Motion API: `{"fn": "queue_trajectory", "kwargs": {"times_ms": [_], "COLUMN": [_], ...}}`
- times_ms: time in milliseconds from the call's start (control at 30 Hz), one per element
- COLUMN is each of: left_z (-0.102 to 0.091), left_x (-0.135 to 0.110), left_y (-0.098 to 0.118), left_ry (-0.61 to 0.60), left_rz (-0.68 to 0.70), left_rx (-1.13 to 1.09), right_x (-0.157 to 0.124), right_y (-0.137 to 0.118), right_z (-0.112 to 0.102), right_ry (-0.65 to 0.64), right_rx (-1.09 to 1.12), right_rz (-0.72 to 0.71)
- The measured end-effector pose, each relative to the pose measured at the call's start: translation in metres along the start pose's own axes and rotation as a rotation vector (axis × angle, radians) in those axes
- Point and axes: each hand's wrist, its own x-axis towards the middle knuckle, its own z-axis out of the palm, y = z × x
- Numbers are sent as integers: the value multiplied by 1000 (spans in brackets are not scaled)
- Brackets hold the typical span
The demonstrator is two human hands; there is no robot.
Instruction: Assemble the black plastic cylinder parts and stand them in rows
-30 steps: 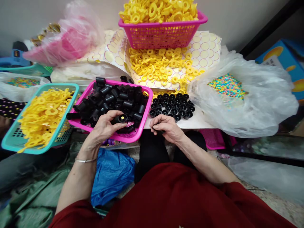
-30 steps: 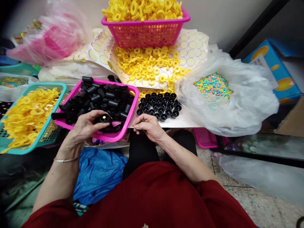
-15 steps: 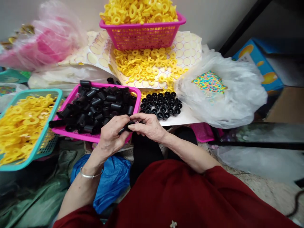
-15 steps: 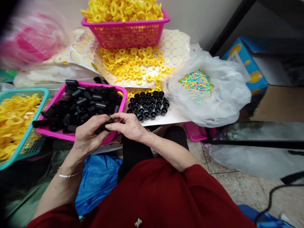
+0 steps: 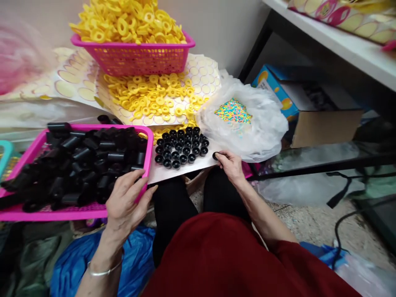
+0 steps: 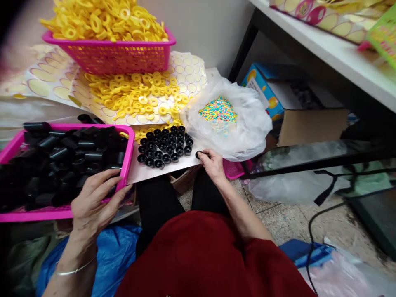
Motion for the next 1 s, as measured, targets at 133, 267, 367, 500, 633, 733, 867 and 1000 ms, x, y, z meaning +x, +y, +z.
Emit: {"fn": "queue_trajectory", "kwargs": {"times_ms": [133, 267, 367, 500, 633, 733, 867, 1000], "left_z": [-4, -24, -43, -55, -45, -34, -43, -74], "left_x": [-2, 2, 13, 43, 76, 87, 80, 59], "left_y": [2, -17, -47, -95, -125, -129, -119, -106], "left_ry": [4, 34, 37, -129, -405, -569, -664, -911], "left_rz": [-68, -237, -439, -607, -463, -365, -347, -289], "left_rx": [19, 74, 136, 251, 333, 355, 317, -97], "right_x": [22, 41, 45, 31, 1, -22, -38, -37], "right_y": [9, 9, 2, -3, 2, 0, -16, -34], "right_z": [6, 21, 28, 22, 10, 12, 32, 52], "right_ry": [-17, 3, 30, 77, 114, 32, -165, -286], "right_rx": [-94, -73, -49, -110, -406, -496, -397, -297], "right_rz": [-59, -86, -75, -97, -377, -704, -826, -771]}}
